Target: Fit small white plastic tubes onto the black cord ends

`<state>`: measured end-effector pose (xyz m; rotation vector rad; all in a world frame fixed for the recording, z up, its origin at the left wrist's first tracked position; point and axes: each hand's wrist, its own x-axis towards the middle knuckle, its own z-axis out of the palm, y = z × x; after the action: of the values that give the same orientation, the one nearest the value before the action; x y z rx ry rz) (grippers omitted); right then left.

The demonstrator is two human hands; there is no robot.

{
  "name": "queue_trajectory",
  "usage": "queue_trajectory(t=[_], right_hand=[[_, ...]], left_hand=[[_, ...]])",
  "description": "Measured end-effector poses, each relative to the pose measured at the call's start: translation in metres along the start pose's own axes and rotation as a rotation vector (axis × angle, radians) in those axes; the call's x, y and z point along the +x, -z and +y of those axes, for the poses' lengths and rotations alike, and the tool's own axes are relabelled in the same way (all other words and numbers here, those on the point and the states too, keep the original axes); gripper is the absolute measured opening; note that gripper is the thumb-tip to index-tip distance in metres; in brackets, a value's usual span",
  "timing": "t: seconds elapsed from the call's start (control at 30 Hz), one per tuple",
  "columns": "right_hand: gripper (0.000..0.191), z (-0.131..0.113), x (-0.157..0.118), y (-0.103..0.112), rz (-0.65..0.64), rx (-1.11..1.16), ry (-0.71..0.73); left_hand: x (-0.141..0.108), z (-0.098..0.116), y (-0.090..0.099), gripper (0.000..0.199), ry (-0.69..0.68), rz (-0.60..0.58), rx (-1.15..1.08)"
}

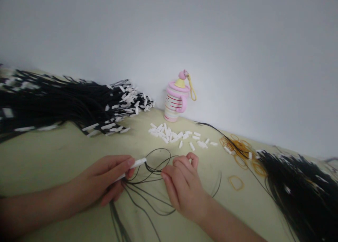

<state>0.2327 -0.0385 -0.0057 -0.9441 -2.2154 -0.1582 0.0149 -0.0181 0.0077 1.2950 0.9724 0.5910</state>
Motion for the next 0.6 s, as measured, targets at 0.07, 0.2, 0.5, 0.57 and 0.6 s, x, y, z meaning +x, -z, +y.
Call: queue_trajectory(t=[0.07, 0.2, 0.5, 0.57, 0.6], right_hand=[[0.011, 0.0005, 0.0007, -0.0003, 0.014, 0.014, -0.013], [0.01, -0.0003, 0.0035, -0.0008, 0.038, 0.073, -0.006], [0.011, -0.0041, 0.0079, 0.0, 0.002, 0.086, 0.016], [0.012, -0.004, 0.008, -0.0002, -0.008, 0.095, 0.007], [0.013, -0.0039, 0.0081, -0.0002, -0.013, 0.1, 0.003]], left_hand=[[0.0003, -0.0005, 0.0004, 0.035, -0.001, 0.005, -0.001], [0.0007, -0.0017, 0.0016, 0.035, -0.018, -0.007, 0.014], [-0.001, -0.0024, 0.0003, 0.033, -0.082, -0.079, 0.143], [-0.0016, -0.0027, 0.0003, 0.032, -0.086, -0.088, 0.154], [-0.0019, -0.0032, 0.0004, 0.031, -0.083, -0.094, 0.157]])
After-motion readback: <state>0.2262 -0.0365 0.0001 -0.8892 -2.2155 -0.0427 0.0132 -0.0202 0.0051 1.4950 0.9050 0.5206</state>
